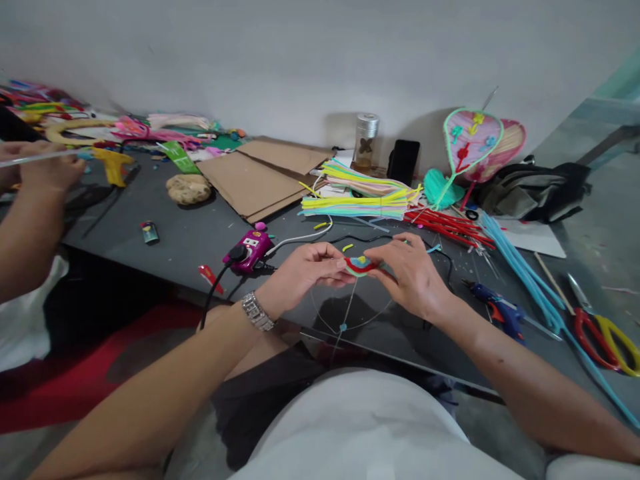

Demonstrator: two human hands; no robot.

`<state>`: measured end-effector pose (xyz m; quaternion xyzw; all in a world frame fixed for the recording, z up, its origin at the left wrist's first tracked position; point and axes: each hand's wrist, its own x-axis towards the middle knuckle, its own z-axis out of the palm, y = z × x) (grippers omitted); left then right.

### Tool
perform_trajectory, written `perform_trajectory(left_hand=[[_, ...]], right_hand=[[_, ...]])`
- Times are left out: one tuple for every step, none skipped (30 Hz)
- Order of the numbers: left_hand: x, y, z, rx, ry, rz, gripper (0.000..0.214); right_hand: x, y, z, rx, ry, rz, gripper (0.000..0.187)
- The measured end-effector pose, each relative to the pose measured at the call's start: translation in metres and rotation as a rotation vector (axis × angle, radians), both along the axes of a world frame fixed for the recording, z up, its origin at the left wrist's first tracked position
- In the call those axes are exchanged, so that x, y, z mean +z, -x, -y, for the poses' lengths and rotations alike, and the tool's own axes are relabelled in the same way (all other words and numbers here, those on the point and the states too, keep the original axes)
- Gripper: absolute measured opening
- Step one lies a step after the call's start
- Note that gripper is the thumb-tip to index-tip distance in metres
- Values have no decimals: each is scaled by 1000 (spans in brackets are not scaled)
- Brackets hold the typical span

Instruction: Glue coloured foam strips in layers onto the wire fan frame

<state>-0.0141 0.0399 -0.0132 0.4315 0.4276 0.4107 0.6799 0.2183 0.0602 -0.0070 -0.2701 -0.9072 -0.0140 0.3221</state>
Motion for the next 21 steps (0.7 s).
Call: perform_trajectory(left_hand=[[-1, -1, -1, 6, -16, -15, 38], [-1, -3, -3, 15, -42, -44, 36], [-3, -5, -4, 31, -84, -91, 33], [-4, -7, -5, 61, -144, -154, 30], [-6, -10, -5, 115, -225, -230, 27], [-7, -12, -4, 200, -329, -316, 27], [-9, -15, -1, 312, -449, -405, 28], [-11, -18, 4, 442, -575, -485, 29], [-13, -21, 10, 560, -691, -554, 28], [-15, -23, 16, 636, -782, -613, 22], [-17, -26, 23, 657, -834, -658, 15], [-20, -28, 29, 627, -850, -694, 9], [-22, -31, 35, 575, -843, -725, 7], [-24, -34, 38, 520, -829, -757, 8], [-26, -37, 41, 477, -819, -790, 8], [-28, -39, 42, 456, -816, -821, 8], [-30, -42, 42, 447, -818, -846, 8], [-31, -45, 41, 440, -821, -865, 8], [-32, -48, 40, 433, -819, -879, 9], [-32, -50, 39, 428, -815, -891, 9], [-33, -52, 38, 425, -810, -901, 9]], right_hand=[[0, -1, -1, 16, 22, 7, 11], [-2, -2, -2, 22, 38, 16, 11], [-3, -2, -3, 15, 51, 23, 12], [-6, -2, -3, -3, 64, 24, 12], [-8, -1, -3, -26, 78, 13, 13], [-11, -1, -4, -52, 97, -7, 13], [-13, -1, -3, -74, 116, -36, 14], [-15, -1, -3, -96, 135, -68, 15], [-16, -1, -3, -117, 151, -100, 15], [-17, -1, -2, -136, 166, -128, 16], [-17, -1, -1, -151, 179, -149, 15], [-18, -1, 1, -164, 188, -167, 15], [-18, 0, 3, -175, 195, -183, 15], [-19, 0, 5, -184, 198, -197, 16], [-19, 1, 8, -191, 200, -212, 16], [-21, 2, 11, -200, 203, -223, 16], [-22, 3, 13, -210, 205, -232, 15], [-23, 4, 16, -219, 211, -239, 15], [-25, 4, 18, -226, 219, -245, 15], [-26, 4, 20, -232, 226, -251, 14], [-27, 4, 22, -237, 231, -257, 14]])
